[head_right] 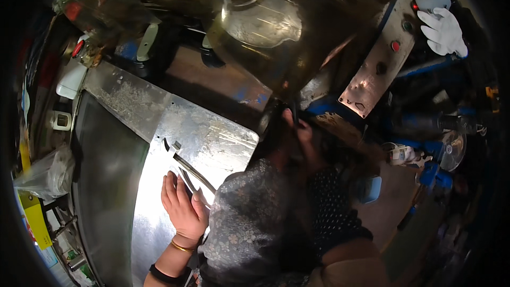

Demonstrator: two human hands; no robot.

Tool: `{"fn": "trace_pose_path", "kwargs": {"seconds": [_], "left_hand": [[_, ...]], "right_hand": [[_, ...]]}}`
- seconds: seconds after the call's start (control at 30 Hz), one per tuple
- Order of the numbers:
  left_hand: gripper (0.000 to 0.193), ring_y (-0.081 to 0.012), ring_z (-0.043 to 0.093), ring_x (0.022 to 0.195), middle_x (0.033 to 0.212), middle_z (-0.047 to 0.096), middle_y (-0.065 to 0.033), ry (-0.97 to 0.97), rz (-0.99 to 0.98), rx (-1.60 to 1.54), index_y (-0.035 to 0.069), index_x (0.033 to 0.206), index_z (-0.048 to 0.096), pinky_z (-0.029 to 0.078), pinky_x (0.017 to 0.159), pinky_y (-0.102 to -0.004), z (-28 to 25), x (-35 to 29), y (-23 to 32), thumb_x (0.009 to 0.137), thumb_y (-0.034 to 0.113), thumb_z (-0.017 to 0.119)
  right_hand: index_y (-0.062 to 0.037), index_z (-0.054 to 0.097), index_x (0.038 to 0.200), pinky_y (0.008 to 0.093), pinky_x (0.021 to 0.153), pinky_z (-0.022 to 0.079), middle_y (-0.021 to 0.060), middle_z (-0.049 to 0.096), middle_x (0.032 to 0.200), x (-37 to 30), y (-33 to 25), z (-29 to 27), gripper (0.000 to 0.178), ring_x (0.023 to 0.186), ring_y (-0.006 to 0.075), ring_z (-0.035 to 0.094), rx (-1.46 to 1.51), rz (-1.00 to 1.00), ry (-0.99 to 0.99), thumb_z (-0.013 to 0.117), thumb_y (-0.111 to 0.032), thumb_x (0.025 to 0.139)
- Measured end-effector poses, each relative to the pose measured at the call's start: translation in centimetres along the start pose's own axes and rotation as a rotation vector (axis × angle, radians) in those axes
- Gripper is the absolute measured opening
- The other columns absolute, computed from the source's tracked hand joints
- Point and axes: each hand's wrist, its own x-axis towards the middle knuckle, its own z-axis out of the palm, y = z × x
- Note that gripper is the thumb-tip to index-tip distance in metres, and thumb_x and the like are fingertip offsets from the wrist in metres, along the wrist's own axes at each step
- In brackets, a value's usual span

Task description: Operating a shoe lasting machine and managing shoes on a conveyor belt in a factory.

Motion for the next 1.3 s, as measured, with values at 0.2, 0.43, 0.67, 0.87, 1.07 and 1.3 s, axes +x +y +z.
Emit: {"fn": "trace_pose_path", "kwargs": {"seconds": [0.2,0.43,0.67,0.87,1.07,1.3], "left_hand": [[0.051,-0.0482,0.034,0.132,0.143,0.038,-0.0307,-0.010,0.008,-0.020,-0.011,0.129,0.046,0.027,0.109,-0.0544,0.0,0.5,0.5,0.098,0.029,0.041],[0.051,-0.0481,0.035,0.132,0.143,0.038,-0.0308,0.005,0.024,-0.017,-0.011,0.129,0.045,0.027,0.109,-0.0543,-0.1,0.3,0.3,0.098,0.029,0.040],[0.052,-0.0482,0.035,0.132,0.143,0.038,-0.0301,-0.014,0.002,0.016,-0.011,0.131,0.045,0.027,0.109,-0.0542,0.1,0.1,0.4,0.099,0.030,0.040],[0.052,-0.0479,0.035,0.132,0.144,0.038,-0.0297,-0.013,0.017,0.029,-0.010,0.132,0.044,0.027,0.109,-0.0539,0.2,0.4,0.6,0.100,0.030,0.038],[0.052,-0.0473,0.035,0.132,0.144,0.038,-0.0293,-0.007,0.002,0.017,-0.010,0.131,0.044,0.027,0.109,-0.0534,-0.1,0.1,0.3,0.100,0.030,0.039],[0.052,-0.0460,0.035,0.132,0.143,0.040,-0.0280,0.049,0.037,-0.013,-0.008,0.130,0.047,0.027,0.110,-0.0529,0.1,-0.3,-0.1,0.097,0.031,0.044]], "right_hand": [[-0.0009,0.064,0.116,0.0260,0.092,0.046,0.0057,0.068,0.107,3.1,1.3,-0.5,0.035,0.099,0.0141,0.062,0.255,0.026,0.212,0.074,-0.011,0.083],[-0.0027,0.064,0.117,0.0321,0.092,0.048,0.0140,0.066,0.114,1.6,4.6,-3.7,0.032,0.107,0.0251,0.063,-0.207,-0.039,0.150,0.068,-0.016,0.088],[-0.0048,0.066,0.113,0.0346,0.090,0.050,0.0147,0.064,0.118,-7.9,6.6,-3.0,0.028,0.110,0.0279,0.061,-0.547,0.179,-0.367,0.065,-0.014,0.086],[-0.0053,0.066,0.112,0.0352,0.090,0.050,0.0143,0.064,0.118,-9.0,6.6,-2.3,0.026,0.111,0.0279,0.060,-0.569,0.279,-0.411,0.063,-0.013,0.087],[-0.0058,0.067,0.111,0.0358,0.090,0.050,0.0140,0.064,0.117,-7.8,-0.8,-1.7,0.025,0.112,0.0280,0.059,-0.241,-0.305,0.260,0.060,-0.012,0.088],[-0.0065,0.068,0.107,0.0384,0.092,0.048,0.0105,0.064,0.115,-7.1,-11.6,-5.2,0.024,0.114,0.0267,0.057,-0.500,-0.545,-0.089,0.053,-0.008,0.088]]}}
